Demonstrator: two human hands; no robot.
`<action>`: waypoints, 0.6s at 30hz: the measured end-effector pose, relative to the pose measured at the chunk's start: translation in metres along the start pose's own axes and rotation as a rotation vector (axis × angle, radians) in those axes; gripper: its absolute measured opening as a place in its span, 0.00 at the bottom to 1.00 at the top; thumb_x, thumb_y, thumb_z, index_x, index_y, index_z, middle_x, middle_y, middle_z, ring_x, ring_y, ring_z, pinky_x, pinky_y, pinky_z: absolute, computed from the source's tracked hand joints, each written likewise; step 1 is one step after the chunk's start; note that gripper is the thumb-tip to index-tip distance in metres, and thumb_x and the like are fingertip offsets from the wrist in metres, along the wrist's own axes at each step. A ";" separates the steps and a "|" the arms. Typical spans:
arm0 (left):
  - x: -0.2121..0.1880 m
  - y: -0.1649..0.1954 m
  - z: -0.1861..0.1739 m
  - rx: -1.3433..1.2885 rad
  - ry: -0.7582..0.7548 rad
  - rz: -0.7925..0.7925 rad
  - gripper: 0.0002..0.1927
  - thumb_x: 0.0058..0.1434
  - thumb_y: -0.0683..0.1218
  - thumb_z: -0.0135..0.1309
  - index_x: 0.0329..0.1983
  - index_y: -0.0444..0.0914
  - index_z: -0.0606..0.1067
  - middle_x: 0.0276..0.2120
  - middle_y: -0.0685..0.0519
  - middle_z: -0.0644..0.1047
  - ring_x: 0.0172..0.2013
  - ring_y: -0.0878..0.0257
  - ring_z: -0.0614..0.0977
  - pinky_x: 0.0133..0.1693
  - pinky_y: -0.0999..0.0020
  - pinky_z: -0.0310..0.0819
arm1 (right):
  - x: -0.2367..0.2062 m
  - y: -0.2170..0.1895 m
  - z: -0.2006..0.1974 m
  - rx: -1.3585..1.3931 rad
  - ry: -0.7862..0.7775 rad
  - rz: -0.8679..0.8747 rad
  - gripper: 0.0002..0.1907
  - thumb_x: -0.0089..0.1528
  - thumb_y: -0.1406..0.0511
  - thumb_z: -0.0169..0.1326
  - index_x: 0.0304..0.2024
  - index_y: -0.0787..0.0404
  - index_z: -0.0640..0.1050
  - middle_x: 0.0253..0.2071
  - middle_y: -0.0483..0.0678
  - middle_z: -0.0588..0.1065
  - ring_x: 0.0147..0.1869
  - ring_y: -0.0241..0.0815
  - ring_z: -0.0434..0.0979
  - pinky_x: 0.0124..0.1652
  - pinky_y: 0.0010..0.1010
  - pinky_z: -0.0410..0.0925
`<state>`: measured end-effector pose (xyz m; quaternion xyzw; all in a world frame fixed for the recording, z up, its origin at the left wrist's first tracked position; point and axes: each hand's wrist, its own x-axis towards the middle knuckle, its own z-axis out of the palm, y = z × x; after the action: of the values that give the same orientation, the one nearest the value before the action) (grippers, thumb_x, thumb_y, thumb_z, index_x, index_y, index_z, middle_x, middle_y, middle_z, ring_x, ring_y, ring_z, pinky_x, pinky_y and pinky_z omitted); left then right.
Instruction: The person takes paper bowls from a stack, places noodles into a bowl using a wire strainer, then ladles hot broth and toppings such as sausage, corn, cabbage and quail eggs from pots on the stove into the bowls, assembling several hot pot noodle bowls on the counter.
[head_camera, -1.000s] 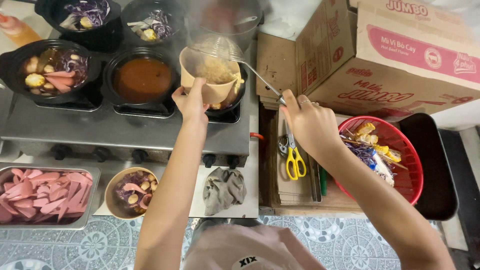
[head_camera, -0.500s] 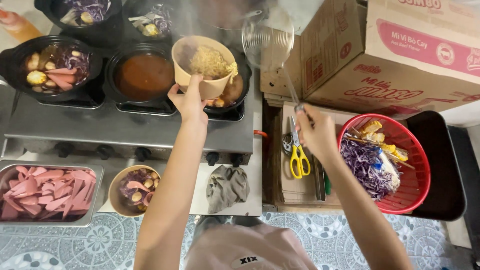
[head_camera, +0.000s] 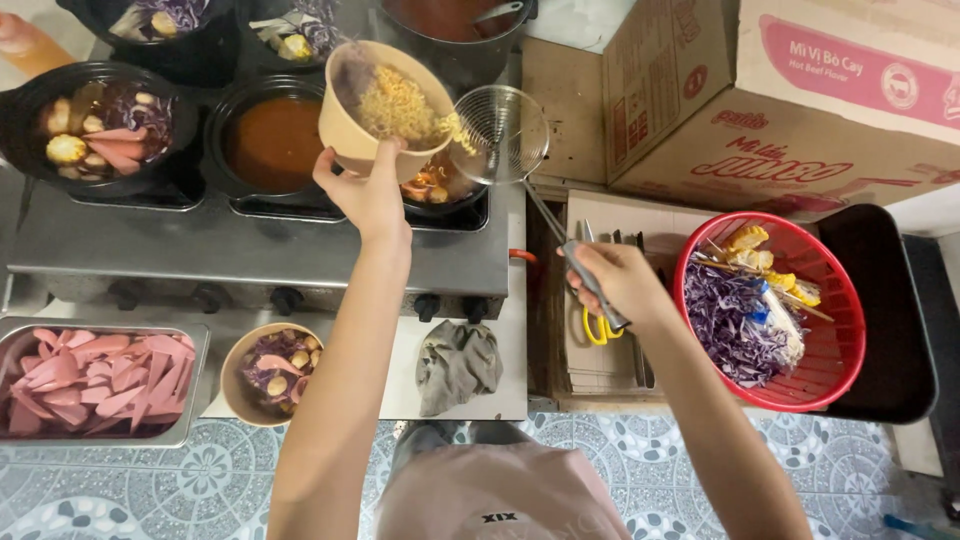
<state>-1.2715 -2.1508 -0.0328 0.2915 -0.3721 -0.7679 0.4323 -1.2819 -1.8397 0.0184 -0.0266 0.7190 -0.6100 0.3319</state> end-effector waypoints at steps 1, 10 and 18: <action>-0.002 -0.001 -0.002 0.016 0.007 0.017 0.47 0.47 0.41 0.69 0.64 0.34 0.53 0.56 0.39 0.68 0.57 0.53 0.74 0.57 0.63 0.71 | -0.005 -0.007 -0.001 -0.012 0.004 -0.003 0.16 0.69 0.61 0.46 0.49 0.68 0.77 0.28 0.46 0.71 0.20 0.30 0.65 0.19 0.24 0.60; -0.007 -0.015 -0.013 0.004 0.048 -0.026 0.48 0.47 0.42 0.71 0.64 0.36 0.53 0.59 0.39 0.67 0.59 0.54 0.73 0.60 0.61 0.68 | -0.030 -0.058 0.015 -0.246 0.065 -0.148 0.19 0.72 0.63 0.48 0.37 0.77 0.75 0.23 0.46 0.70 0.20 0.32 0.66 0.19 0.27 0.61; -0.019 -0.012 -0.018 0.089 0.042 -0.432 0.48 0.44 0.51 0.67 0.65 0.46 0.54 0.61 0.46 0.68 0.57 0.56 0.71 0.51 0.54 0.68 | -0.045 -0.069 0.055 -1.232 0.379 -0.996 0.14 0.68 0.64 0.56 0.54 0.64 0.77 0.29 0.52 0.76 0.26 0.52 0.76 0.26 0.38 0.67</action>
<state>-1.2545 -2.1360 -0.0507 0.3990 -0.3254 -0.8194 0.2520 -1.2439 -1.8844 0.0984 -0.4172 0.8734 -0.1752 -0.1799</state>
